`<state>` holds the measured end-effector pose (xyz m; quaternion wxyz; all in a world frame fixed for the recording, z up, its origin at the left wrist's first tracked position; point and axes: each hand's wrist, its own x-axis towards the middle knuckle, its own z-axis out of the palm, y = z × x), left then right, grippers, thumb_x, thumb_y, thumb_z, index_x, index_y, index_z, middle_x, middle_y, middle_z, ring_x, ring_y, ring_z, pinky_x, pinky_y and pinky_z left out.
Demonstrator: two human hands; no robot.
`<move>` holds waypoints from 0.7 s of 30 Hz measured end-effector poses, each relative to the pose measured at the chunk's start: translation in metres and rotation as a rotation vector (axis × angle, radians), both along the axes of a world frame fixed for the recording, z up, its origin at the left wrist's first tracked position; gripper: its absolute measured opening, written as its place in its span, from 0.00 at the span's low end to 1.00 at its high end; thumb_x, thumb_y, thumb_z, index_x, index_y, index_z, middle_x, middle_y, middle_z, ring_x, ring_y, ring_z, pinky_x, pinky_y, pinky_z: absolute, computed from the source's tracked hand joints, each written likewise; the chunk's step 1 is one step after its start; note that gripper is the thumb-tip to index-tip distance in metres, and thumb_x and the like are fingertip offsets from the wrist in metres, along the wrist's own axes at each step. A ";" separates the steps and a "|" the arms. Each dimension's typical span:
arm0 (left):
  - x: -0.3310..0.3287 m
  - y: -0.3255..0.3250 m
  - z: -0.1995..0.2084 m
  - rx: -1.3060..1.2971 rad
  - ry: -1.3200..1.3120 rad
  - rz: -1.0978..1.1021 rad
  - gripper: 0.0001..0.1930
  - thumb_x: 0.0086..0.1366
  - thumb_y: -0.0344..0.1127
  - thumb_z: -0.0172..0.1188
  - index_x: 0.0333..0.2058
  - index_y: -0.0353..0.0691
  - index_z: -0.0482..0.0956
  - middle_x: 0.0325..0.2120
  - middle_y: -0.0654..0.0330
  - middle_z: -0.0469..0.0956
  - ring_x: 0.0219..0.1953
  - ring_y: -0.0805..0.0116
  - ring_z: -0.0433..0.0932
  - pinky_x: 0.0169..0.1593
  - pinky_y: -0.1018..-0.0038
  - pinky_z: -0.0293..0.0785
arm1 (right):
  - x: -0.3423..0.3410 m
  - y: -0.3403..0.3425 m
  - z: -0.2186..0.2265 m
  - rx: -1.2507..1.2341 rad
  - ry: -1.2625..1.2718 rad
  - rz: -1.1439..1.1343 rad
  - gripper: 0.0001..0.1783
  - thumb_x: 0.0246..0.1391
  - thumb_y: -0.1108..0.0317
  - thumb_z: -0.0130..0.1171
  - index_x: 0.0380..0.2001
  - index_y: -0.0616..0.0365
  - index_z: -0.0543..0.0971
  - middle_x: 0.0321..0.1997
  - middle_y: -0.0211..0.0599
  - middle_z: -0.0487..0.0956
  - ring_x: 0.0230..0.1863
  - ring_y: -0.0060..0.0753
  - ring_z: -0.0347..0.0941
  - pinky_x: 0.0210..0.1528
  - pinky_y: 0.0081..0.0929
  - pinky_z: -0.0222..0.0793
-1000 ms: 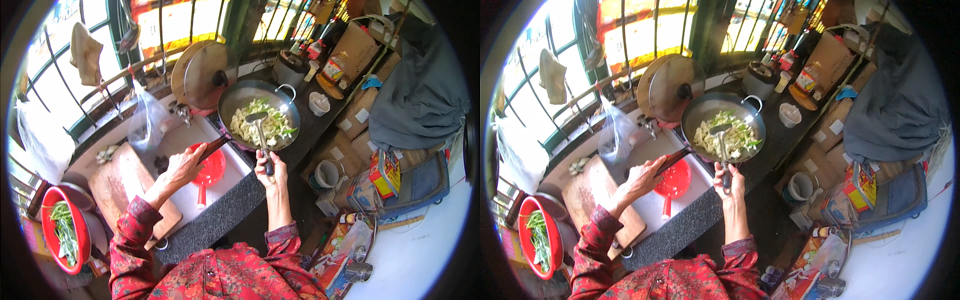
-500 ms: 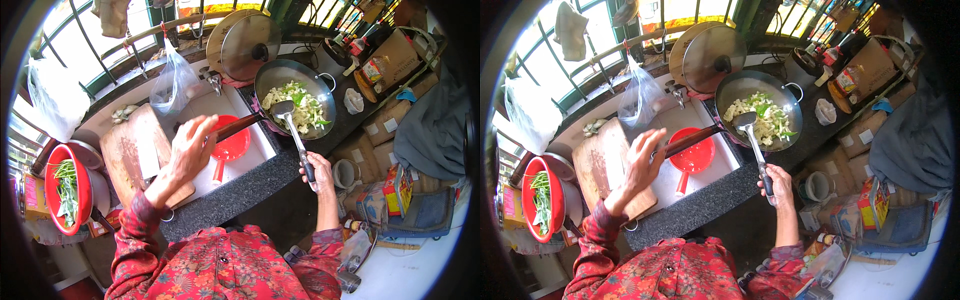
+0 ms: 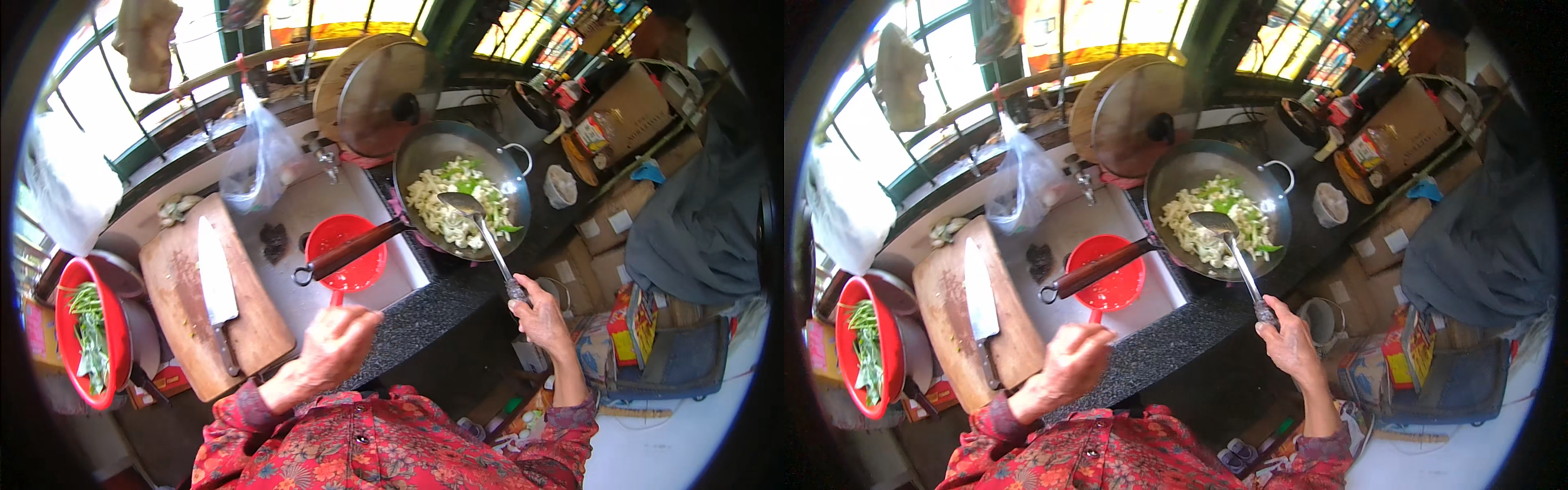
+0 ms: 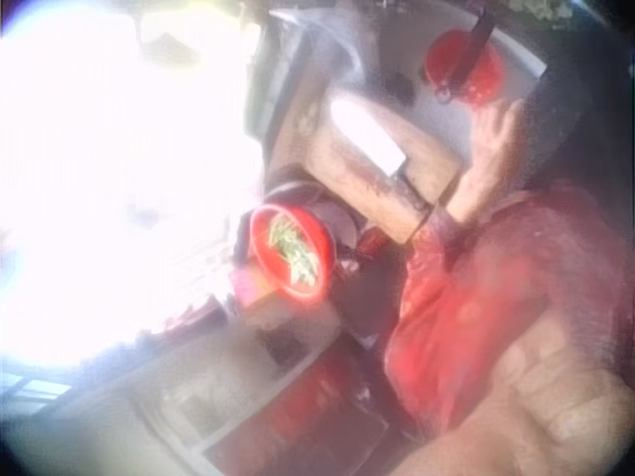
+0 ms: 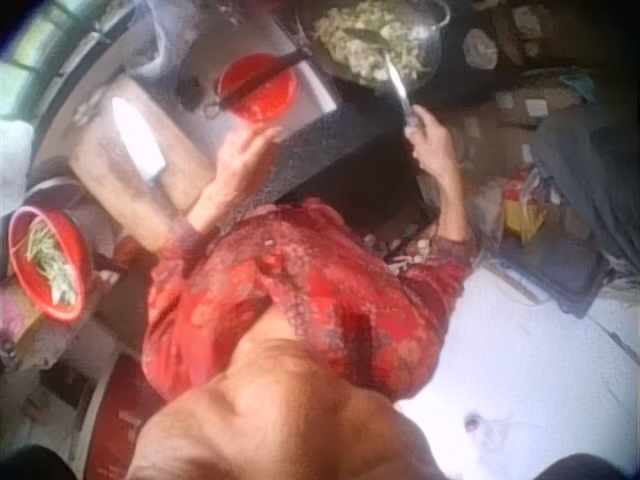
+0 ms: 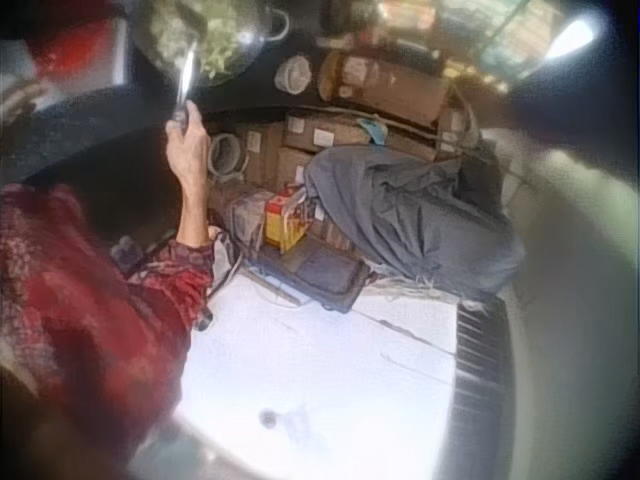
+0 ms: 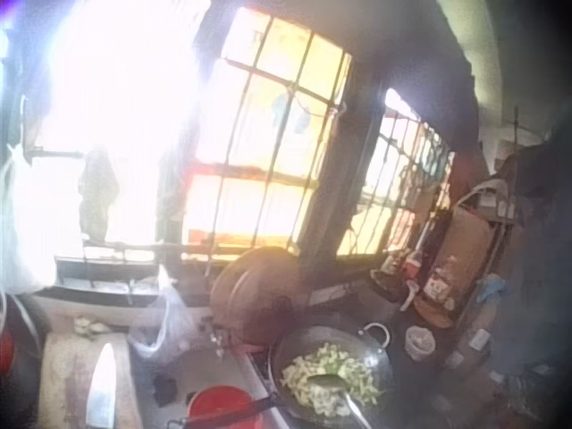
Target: The person slices green bell peppers on a wooden cutting board, then transfers them into a hot wok. They stir-fry the peppers, add chopped white vegetables, and continue stirring. The person briefly rinses a red bowl under running water and resumes stirring the vegetables in the wok.
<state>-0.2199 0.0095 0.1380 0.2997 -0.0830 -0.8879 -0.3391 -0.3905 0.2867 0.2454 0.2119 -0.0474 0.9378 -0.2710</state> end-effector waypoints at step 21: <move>-0.074 -0.075 0.011 -0.273 -0.569 0.147 0.30 0.56 0.42 0.63 0.56 0.43 0.66 0.35 0.50 0.76 0.36 0.51 0.79 0.37 0.61 0.76 | -0.038 0.031 -0.010 -0.341 -0.131 -0.170 0.29 0.54 0.70 0.52 0.60 0.62 0.65 0.21 0.27 0.71 0.14 0.16 0.63 0.14 0.18 0.58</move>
